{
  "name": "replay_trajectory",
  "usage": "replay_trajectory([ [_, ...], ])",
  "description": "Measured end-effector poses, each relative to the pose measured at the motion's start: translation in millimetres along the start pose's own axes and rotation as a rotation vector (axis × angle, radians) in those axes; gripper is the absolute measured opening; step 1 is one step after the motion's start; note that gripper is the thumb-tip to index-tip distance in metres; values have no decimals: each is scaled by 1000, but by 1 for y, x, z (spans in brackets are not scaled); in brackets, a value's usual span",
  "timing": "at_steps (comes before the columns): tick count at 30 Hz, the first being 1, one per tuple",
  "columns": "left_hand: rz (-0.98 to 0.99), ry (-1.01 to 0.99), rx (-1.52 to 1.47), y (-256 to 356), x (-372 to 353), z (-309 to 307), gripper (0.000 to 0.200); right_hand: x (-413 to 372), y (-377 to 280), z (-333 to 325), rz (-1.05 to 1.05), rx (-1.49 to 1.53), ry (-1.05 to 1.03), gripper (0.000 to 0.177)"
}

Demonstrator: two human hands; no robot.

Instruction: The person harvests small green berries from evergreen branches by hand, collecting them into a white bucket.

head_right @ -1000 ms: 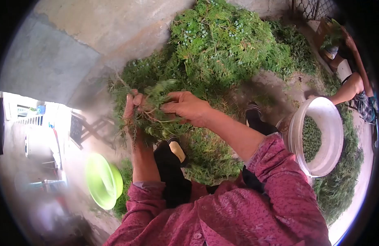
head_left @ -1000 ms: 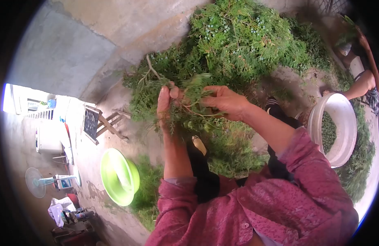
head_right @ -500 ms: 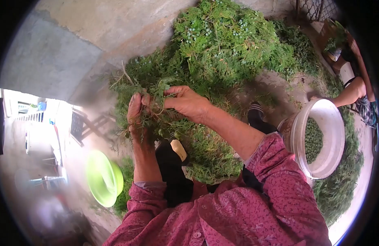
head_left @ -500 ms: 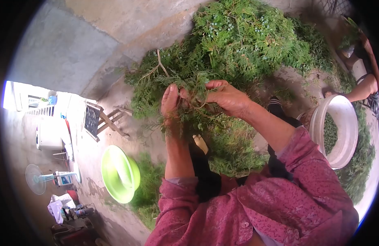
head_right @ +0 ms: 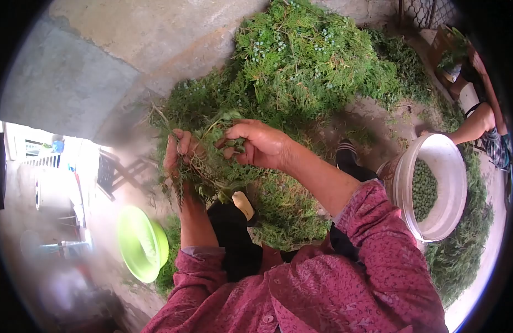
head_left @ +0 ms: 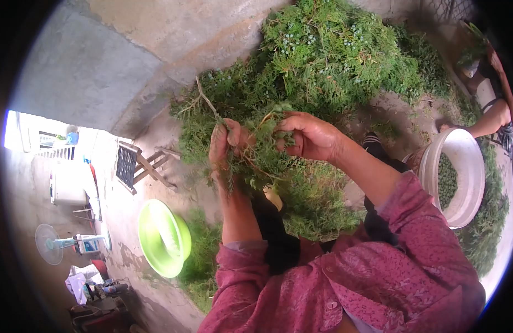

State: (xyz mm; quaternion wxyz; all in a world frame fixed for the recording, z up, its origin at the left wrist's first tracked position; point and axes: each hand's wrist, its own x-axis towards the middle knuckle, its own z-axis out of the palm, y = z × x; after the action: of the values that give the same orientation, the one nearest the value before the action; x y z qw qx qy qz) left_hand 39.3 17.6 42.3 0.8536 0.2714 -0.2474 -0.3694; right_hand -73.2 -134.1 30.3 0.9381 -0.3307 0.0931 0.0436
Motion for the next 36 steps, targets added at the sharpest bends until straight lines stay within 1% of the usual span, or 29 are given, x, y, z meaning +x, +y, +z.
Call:
replay_trajectory([
  [3,-3,-1,89,-2,-1,0,21,-2,-3,1,21,60,31,19],
  [6,-33,25,118,-1,-2,3,20,-7,-7,10,20,115,73,21],
  [7,-36,25,118,-2,-3,5,20,-6,-7,8,21,117,75,21],
  [9,-19,43,176,-5,-4,8,19,-4,-8,3,8,83,-30,23],
  [10,-21,43,175,-6,-5,8,19,-5,-8,3,7,84,-29,23],
  [12,-50,91,321,-7,-6,8,20,-8,-10,7,35,28,15,26],
  [13,-53,90,321,-8,-7,10,20,-8,-9,5,34,30,16,26],
  [15,26,146,519,-12,-8,18,23,-6,-7,1,48,-19,-44,28],
  [16,25,145,520,-14,-8,22,23,-7,-8,0,48,-18,-44,28],
  [18,58,319,668,-15,-8,27,26,-11,-13,2,-1,-113,-13,30],
  [19,58,319,668,-14,-8,26,26,-12,-16,2,-1,-113,-13,30],
  [21,-56,217,462,-9,-7,24,23,-16,-23,2,-34,-95,-97,36],
  [22,-56,218,461,-9,-7,25,23,-19,-26,4,-33,-96,-97,36],
  [24,-118,228,327,-8,-9,30,23,-24,-31,7,29,-152,-134,40],
  [28,-130,240,302,-10,-11,24,22,-20,-30,3,74,-241,-147,42],
  [30,-135,137,406,-10,-12,21,25,-20,-29,3,74,-280,-167,40],
  [33,-125,135,443,-13,-13,17,24,-20,-25,2,45,-312,-161,38],
  [36,-137,132,436,-15,-12,17,24,-22,-23,2,46,-265,-117,36],
])
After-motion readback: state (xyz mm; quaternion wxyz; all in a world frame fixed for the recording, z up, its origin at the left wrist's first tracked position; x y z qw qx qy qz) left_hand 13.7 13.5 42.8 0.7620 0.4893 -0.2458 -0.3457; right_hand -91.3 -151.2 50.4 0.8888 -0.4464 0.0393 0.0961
